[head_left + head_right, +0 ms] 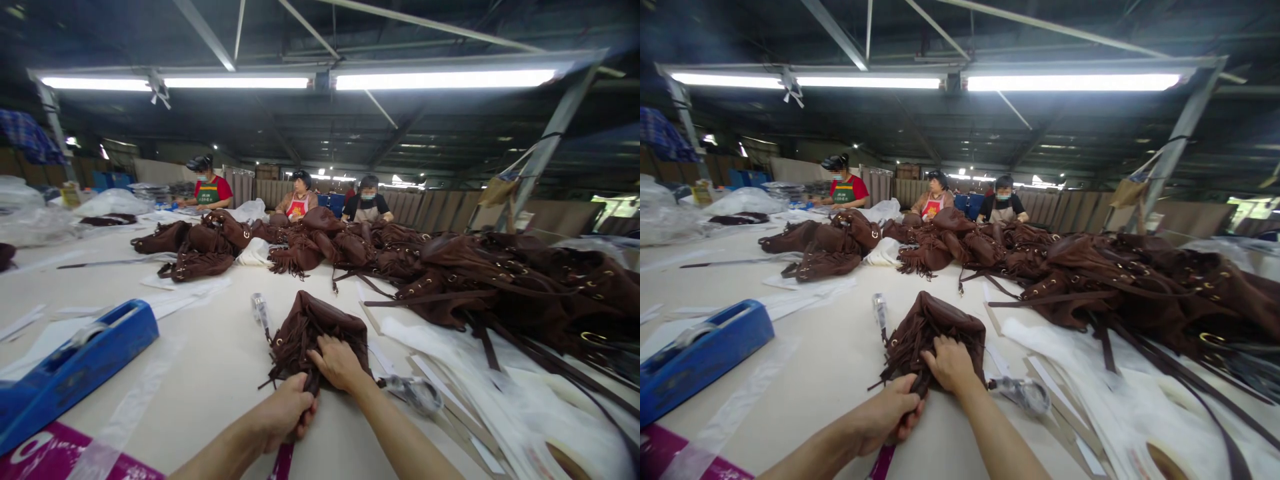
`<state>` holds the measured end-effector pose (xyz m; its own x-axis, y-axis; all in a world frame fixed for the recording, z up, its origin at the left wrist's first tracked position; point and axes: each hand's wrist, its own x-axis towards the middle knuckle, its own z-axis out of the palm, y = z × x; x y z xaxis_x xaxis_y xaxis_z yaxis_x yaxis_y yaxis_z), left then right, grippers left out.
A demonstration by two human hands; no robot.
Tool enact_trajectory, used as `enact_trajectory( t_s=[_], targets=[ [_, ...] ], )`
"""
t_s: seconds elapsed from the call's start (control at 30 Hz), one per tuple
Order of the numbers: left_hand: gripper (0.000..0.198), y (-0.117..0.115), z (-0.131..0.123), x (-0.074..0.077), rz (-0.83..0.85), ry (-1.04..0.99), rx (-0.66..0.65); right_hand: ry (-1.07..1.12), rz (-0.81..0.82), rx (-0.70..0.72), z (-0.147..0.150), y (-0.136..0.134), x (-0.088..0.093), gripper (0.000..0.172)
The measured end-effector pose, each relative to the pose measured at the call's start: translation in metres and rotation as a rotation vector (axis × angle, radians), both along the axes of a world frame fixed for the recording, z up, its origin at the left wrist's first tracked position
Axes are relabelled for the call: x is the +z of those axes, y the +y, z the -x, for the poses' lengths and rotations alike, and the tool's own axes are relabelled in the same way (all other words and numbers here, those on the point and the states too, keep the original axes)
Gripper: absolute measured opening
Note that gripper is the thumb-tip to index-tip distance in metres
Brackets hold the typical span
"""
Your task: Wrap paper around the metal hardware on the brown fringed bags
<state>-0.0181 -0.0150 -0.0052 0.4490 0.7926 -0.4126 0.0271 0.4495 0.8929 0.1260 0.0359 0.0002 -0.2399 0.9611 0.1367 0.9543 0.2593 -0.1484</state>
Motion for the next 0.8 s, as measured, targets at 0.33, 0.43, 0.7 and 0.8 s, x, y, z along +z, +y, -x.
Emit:
enact_trajectory(
  t_s=[0.33, 0.43, 0.7, 0.8],
  targets=[
    [0.008, 0.020, 0.021, 0.000, 0.128, -0.135, -0.171, -0.037, -0.010, -0.040, 0.005, -0.019, 0.028, 0.025],
    [0.009, 0.023, 0.023, -0.004, 0.129, -0.161, -0.209, 0.078, -0.112, 0.136, 0.029, -0.073, 0.049, 0.023],
    [0.013, 0.020, 0.024, -0.012, 0.045, -0.192, -0.225, 0.076, 0.173, 1.039, 0.149, -0.191, 0.000, 0.009],
    [0.016, 0.018, 0.023, -0.015, 0.016, -0.200, -0.230, 0.011, 0.134, 1.042, 0.204, -0.197, -0.054, 0.012]
  ],
)
